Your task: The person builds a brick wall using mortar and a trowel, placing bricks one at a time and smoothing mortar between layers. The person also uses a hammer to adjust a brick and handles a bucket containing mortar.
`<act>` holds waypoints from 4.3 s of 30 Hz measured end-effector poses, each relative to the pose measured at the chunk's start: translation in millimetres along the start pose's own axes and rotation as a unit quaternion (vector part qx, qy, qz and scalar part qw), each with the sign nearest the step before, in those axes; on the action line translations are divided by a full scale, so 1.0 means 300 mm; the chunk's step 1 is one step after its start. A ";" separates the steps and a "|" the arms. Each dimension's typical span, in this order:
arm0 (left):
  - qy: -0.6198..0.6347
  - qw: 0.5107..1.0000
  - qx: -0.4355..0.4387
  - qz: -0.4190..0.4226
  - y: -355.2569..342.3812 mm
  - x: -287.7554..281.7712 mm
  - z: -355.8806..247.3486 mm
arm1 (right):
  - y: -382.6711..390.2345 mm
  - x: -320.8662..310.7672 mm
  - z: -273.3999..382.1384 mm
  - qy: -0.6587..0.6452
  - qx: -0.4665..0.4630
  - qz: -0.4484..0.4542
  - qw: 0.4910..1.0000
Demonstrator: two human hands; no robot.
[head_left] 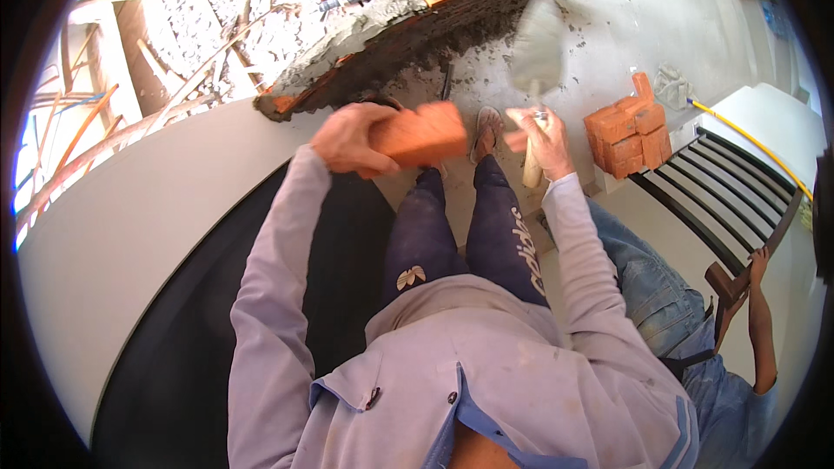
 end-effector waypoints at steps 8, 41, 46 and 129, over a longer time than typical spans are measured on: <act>-0.008 0.972 -0.005 -0.233 -0.106 -0.316 0.278 | 0.126 -0.148 -0.496 -0.013 0.198 -0.190 0.961; -0.324 0.903 0.022 -0.282 -0.418 -0.244 0.534 | -0.358 0.487 0.213 0.382 -0.347 -0.064 0.854; -0.265 0.922 0.037 -0.279 -0.402 -0.231 0.565 | -0.476 0.564 0.131 0.401 -0.260 -0.078 0.875; -0.207 0.905 -0.258 -0.267 -0.369 0.030 0.307 | -1.356 0.560 0.423 0.651 -0.137 0.726 0.178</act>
Point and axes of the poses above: each hand's wrist, its own y-axis away from the middle knuckle, its own x-axis out of the palm, z = x × y, the point moved 3 cm from there along -y, towards the middle knuckle, and after that the axes turned 6 degrees about x, right-handed, at the moved point
